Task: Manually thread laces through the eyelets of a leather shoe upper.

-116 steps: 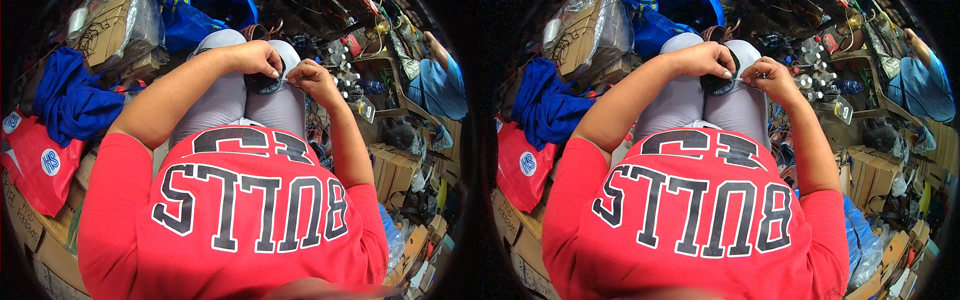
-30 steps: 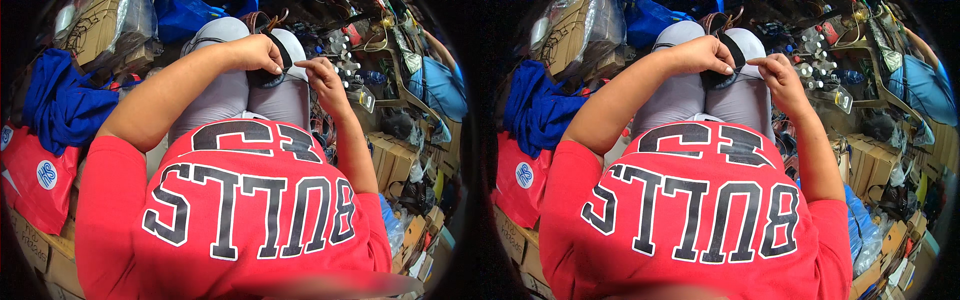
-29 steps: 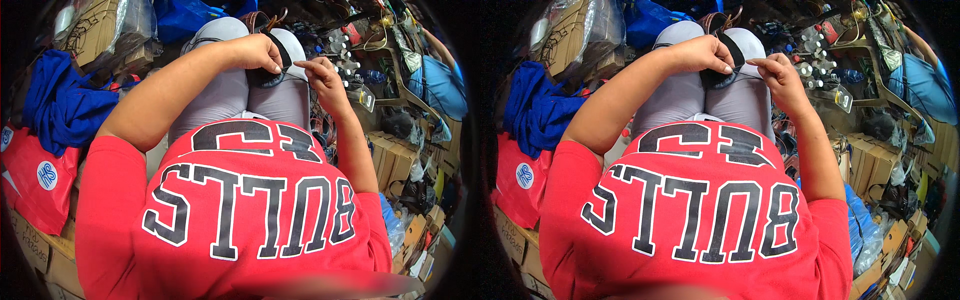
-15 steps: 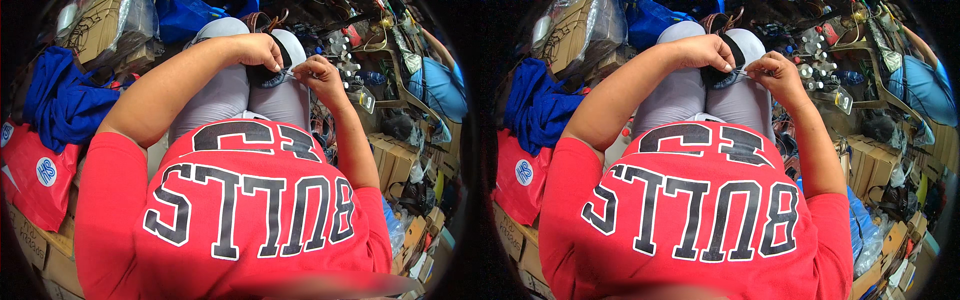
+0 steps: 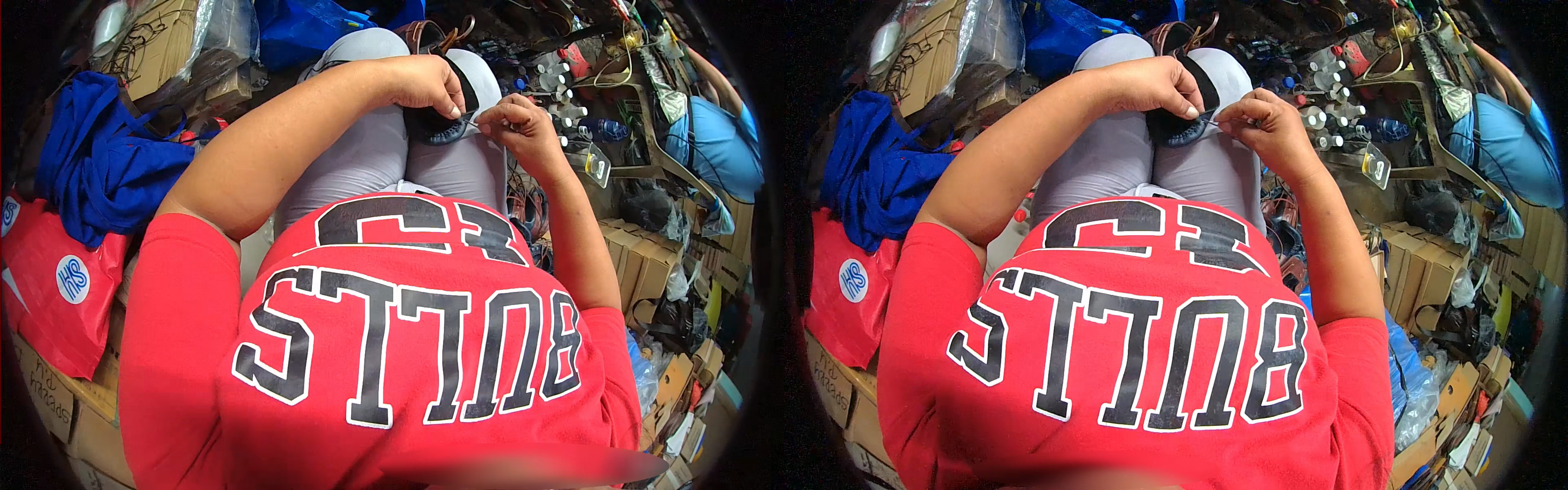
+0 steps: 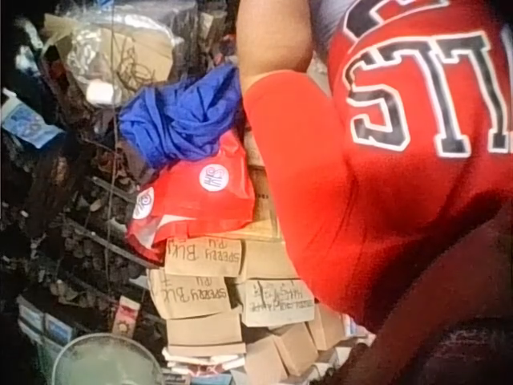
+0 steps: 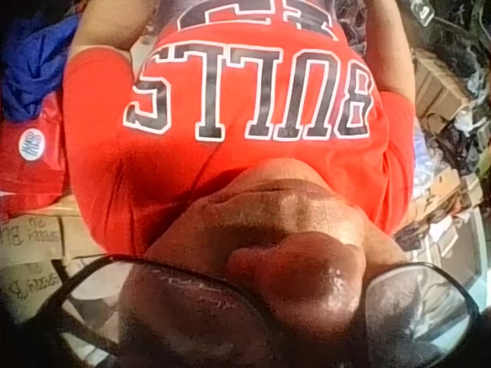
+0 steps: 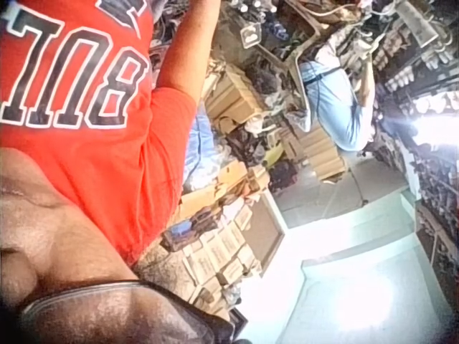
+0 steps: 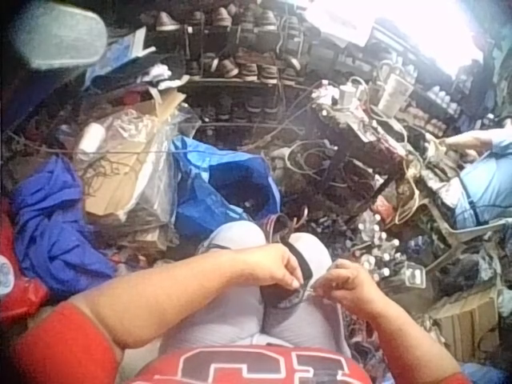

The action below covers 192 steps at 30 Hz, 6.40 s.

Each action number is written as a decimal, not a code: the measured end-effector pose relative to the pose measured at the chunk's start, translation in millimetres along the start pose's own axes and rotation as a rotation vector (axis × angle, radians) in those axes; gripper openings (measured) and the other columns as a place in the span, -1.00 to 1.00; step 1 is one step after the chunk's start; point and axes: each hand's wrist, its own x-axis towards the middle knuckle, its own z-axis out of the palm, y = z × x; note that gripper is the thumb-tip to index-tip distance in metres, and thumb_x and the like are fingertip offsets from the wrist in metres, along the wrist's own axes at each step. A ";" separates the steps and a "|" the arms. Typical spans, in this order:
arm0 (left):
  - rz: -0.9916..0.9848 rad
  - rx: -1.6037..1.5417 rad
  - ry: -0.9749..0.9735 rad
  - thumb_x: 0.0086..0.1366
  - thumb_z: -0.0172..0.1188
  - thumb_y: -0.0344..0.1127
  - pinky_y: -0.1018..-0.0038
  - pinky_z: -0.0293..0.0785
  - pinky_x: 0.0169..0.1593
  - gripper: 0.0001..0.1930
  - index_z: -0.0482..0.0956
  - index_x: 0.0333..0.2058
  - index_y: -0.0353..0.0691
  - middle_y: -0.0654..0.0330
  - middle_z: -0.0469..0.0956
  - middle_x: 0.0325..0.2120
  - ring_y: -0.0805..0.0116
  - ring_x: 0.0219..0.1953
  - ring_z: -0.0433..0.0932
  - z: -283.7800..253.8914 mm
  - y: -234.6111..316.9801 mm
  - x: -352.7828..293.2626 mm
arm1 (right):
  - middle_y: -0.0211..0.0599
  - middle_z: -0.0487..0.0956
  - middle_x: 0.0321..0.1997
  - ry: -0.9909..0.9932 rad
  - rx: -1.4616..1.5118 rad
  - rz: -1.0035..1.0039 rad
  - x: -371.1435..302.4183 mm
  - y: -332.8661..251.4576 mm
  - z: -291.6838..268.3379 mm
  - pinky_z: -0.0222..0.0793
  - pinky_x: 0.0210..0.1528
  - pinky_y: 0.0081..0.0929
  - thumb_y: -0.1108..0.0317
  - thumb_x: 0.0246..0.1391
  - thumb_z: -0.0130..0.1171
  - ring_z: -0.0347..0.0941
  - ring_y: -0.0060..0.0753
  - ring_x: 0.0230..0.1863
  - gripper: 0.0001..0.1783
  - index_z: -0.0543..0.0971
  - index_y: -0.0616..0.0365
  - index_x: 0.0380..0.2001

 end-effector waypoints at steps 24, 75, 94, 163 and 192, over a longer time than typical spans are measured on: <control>0.001 -0.021 -0.093 0.02 0.16 -0.47 0.56 0.34 -0.03 -0.66 0.59 -0.15 -0.32 0.16 0.61 -0.29 0.44 -0.23 0.52 -3.2 1.5 -4.4 | -0.32 0.51 -0.47 0.224 -0.110 -0.094 -19.1 -15.0 27.7 0.39 -0.39 -0.57 0.55 -0.17 0.24 0.49 -0.43 -0.45 -0.78 0.64 0.06 -0.37; 0.343 0.293 0.346 -0.11 0.32 -0.51 0.48 0.44 -0.25 -0.81 0.59 -0.42 -0.26 0.18 0.53 -0.48 0.30 -0.36 0.53 14.4 -19.4 -12.7 | -0.21 0.45 -0.50 -0.253 -0.528 -0.367 45.9 -35.3 -8.6 0.37 -0.36 -0.32 0.46 -0.19 0.22 0.46 -0.16 -0.41 -0.94 0.58 0.17 -0.53; 0.232 0.655 0.603 0.02 0.21 -0.43 0.39 0.43 -0.34 -0.79 0.56 -0.30 -0.23 0.04 0.52 -0.49 0.18 -0.47 0.51 6.2 -4.3 -84.3 | -0.41 0.39 -0.38 0.122 0.096 -0.095 -0.4 31.7 11.6 0.25 -0.20 -0.53 0.30 -0.14 0.32 0.30 -0.47 -0.25 -0.77 0.52 0.21 -0.50; -0.392 0.704 0.646 -0.01 0.21 -0.06 0.24 0.46 -0.12 -0.61 0.62 -0.24 -0.17 -0.05 0.56 -0.24 0.04 -0.19 0.55 -92.6 -44.9 36.2 | -0.61 0.44 -0.48 -0.153 0.257 0.356 23.2 3.6 12.2 0.19 -0.34 -0.71 0.12 0.17 0.07 0.25 -0.77 -0.42 -0.67 0.53 0.22 -0.38; 0.204 0.505 0.634 -0.10 0.38 -0.20 0.31 0.41 -0.32 -0.66 0.42 -0.43 -0.20 0.13 0.45 -0.46 0.11 -0.39 0.49 56.2 -4.9 -47.4 | -0.65 0.40 -0.58 -0.191 0.448 0.258 23.7 10.6 13.2 0.14 -0.50 -0.70 0.26 0.10 0.16 0.20 -0.78 -0.53 -0.80 0.53 0.19 -0.44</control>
